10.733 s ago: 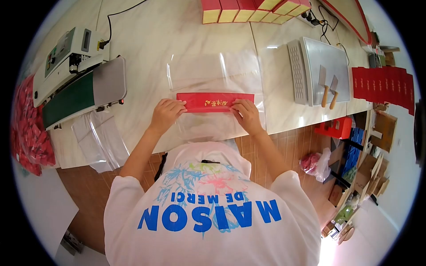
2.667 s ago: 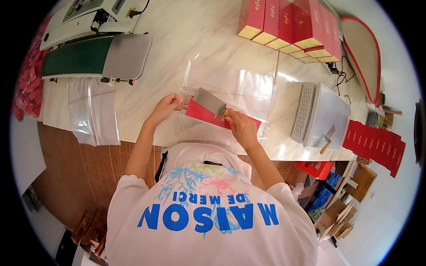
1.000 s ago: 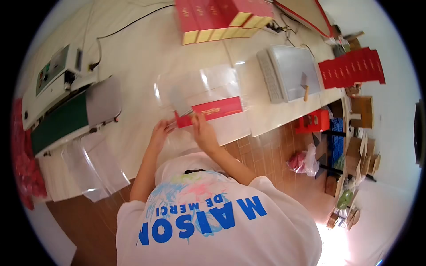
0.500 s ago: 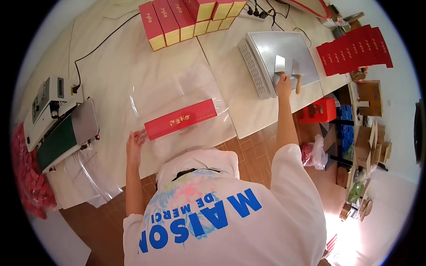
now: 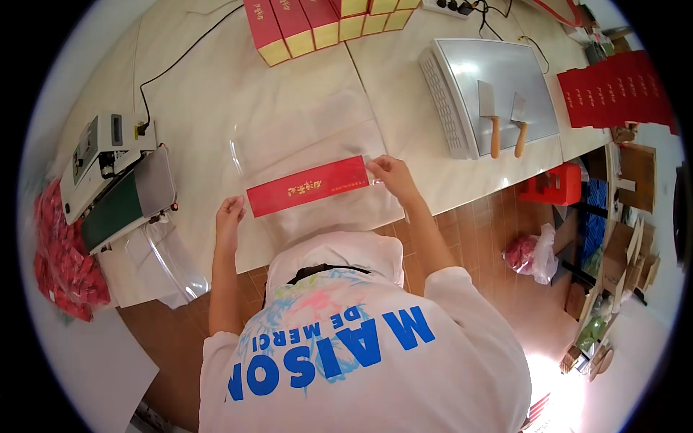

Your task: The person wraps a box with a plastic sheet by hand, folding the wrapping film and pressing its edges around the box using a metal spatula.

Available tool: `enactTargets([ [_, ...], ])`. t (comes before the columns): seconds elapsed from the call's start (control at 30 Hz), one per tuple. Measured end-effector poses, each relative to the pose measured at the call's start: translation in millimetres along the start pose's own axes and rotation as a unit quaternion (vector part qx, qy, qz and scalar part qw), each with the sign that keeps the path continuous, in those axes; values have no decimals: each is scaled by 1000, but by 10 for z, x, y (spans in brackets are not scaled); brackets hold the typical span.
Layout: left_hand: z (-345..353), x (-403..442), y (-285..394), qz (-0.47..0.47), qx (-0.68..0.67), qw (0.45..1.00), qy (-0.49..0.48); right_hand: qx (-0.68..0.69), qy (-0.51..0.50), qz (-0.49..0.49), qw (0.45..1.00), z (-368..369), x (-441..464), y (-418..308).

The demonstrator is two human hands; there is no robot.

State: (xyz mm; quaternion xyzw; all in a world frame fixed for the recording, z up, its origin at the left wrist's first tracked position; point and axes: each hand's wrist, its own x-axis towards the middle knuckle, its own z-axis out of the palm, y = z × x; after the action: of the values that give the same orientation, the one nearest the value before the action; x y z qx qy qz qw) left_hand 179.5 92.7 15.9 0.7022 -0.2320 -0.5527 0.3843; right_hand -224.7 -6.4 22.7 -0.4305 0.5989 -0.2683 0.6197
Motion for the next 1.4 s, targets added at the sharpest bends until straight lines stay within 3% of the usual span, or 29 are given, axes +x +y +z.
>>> enactTargets([
  [0.13, -23, 40, -48, 18, 8, 999, 29, -25, -3, -33, 999, -229, 53, 146],
  [0.23, -127, 55, -73, 26, -20, 995, 95, -102, 68, -34, 992, -322, 132, 272],
  [0.27, -187, 36, -77, 25, -57, 988, 141, -164, 125, -79, 975, -355, 199, 379],
  [0.33, -346, 35, -157, 24, -65, 980, 185, -92, 159, -71, 980, -353, 216, 346],
  [0.43, -412, -61, -214, 10, -95, 976, 198, -161, 177, -81, 968, -263, 183, 167],
  [0.5, -360, -96, -268, 0, -121, 975, 184, -419, 250, -288, 824, -35, 13, -195],
  [0.57, -257, -121, -402, -42, -127, 982, 134, -401, 102, -359, 837, 230, -2, -262],
  [0.63, -132, -143, -543, -56, -126, 985, 101, -469, -26, -391, 791, 588, -83, -388],
  [0.73, 51, -136, -651, -129, -155, 978, 45, -521, -84, -438, 728, 984, 10, -310],
  [0.83, 180, -150, -590, -132, -192, 971, 53, -519, -107, -422, 736, 1153, 156, -245],
  [0.9, 201, -145, -497, -117, -244, 961, 59, -450, -116, -413, 783, 1158, 107, -340],
  [0.97, 250, -175, -345, -106, -292, 948, 61, -437, -108, -417, 790, 1149, -16, -522],
  [1.03, 300, -336, -59, 72, -394, 916, 30, -336, -82, -481, 806, 1148, -182, -710],
  [1.1, 530, -549, 395, 236, -319, 901, 174, -303, -51, -484, 819, 1163, -296, -810],
  [1.13, 545, -607, 555, 236, -316, 905, 160, -250, -62, -461, 849, 1154, -319, -811],
  [1.2, 560, -687, 800, 406, -234, 847, 250, -120, -83, -406, 902, 1183, -329, -673],
  [1.23, 577, -706, 895, 409, -231, 850, 239, -117, -72, -406, 903, 1190, -338, -585],
  [1.3, 596, -713, 1036, 343, -265, 874, 219, 5, -145, -344, 928, 1207, -330, -446],
  [1.33, 579, -677, 1028, 347, -260, 876, 214, -122, -112, -382, 909, 1167, -297, -361],
  [1.4, 526, -636, 1014, 221, -274, 936, -25, -119, -107, -388, 908, 1182, -285, -198],
])
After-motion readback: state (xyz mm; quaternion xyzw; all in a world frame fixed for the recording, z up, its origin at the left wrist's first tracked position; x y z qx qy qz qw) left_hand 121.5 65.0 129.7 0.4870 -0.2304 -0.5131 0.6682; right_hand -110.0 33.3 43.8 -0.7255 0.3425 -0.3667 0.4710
